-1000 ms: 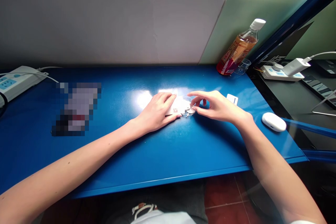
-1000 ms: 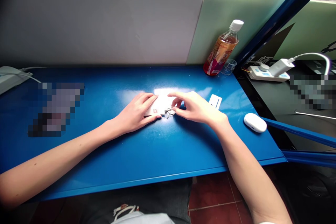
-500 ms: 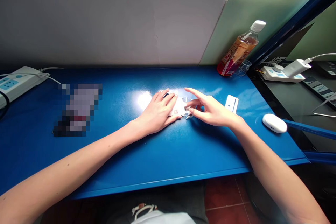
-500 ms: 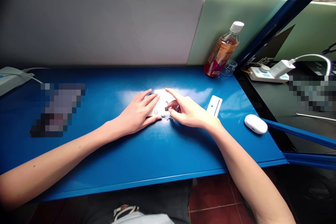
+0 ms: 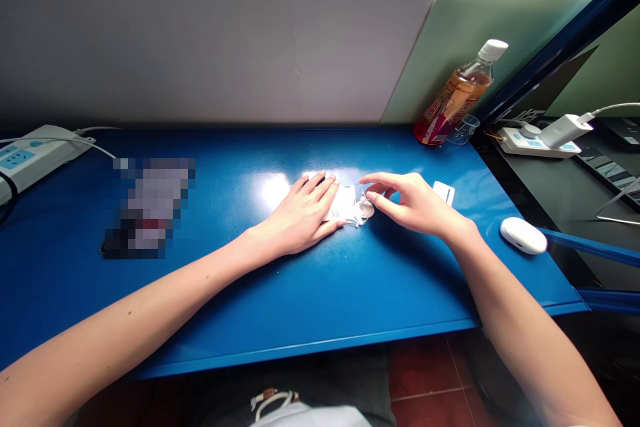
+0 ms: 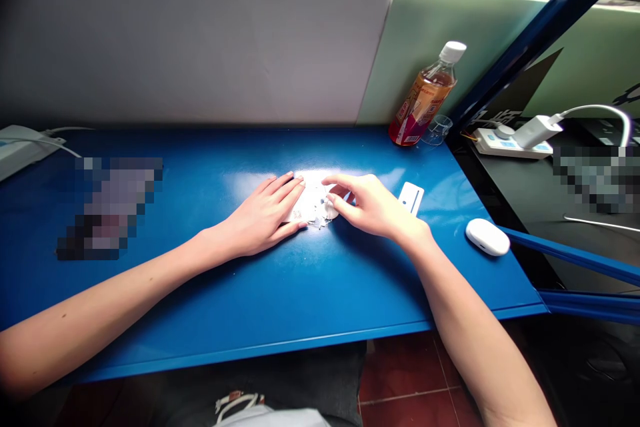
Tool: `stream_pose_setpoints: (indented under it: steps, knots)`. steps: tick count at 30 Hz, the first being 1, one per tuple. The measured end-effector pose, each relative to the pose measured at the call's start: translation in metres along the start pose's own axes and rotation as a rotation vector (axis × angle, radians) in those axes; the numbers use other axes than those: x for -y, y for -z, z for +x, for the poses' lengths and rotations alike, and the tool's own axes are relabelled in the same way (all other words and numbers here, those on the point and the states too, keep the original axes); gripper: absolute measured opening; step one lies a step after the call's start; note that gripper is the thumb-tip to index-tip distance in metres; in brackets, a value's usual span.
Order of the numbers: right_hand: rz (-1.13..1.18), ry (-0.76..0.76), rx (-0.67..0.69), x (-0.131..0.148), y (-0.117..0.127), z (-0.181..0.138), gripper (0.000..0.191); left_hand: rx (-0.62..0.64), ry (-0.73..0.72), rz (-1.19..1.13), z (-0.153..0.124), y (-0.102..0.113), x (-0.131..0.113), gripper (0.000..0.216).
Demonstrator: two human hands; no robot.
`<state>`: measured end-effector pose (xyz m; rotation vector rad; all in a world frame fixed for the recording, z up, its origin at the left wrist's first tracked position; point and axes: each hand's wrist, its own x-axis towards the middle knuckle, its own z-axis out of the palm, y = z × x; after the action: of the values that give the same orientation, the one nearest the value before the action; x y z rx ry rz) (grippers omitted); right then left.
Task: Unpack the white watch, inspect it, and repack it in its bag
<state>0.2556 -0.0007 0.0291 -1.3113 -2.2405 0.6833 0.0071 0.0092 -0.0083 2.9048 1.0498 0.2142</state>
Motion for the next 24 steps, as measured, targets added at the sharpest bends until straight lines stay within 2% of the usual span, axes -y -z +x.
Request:
stream_pose_setpoints:
  steps: [3, 7, 12, 18, 24]
  knots:
    - [0.078, 0.016, 0.075, 0.006, 0.000, -0.002, 0.036, -0.018, -0.007, -0.001, 0.000, 0.000, 0.000, 0.070]
    - [0.034, 0.118, 0.125, 0.008, -0.001, -0.002, 0.029, -0.035, -0.004, -0.020, 0.000, -0.001, 0.000, 0.067]
    - [-0.058, 0.174, 0.114, 0.006, -0.005, -0.001, 0.027, -0.041, -0.009, -0.025, 0.000, -0.002, 0.001, 0.067]
    - [-0.237, 0.250, 0.098, 0.017, -0.012, -0.002, 0.022, -0.055, -0.020, -0.013, 0.000, -0.003, 0.001, 0.069]
    - [-0.313, 0.255, 0.093, 0.023, -0.018, -0.002, 0.016, -0.047, -0.012, -0.004, -0.001, -0.003, 0.001, 0.068]
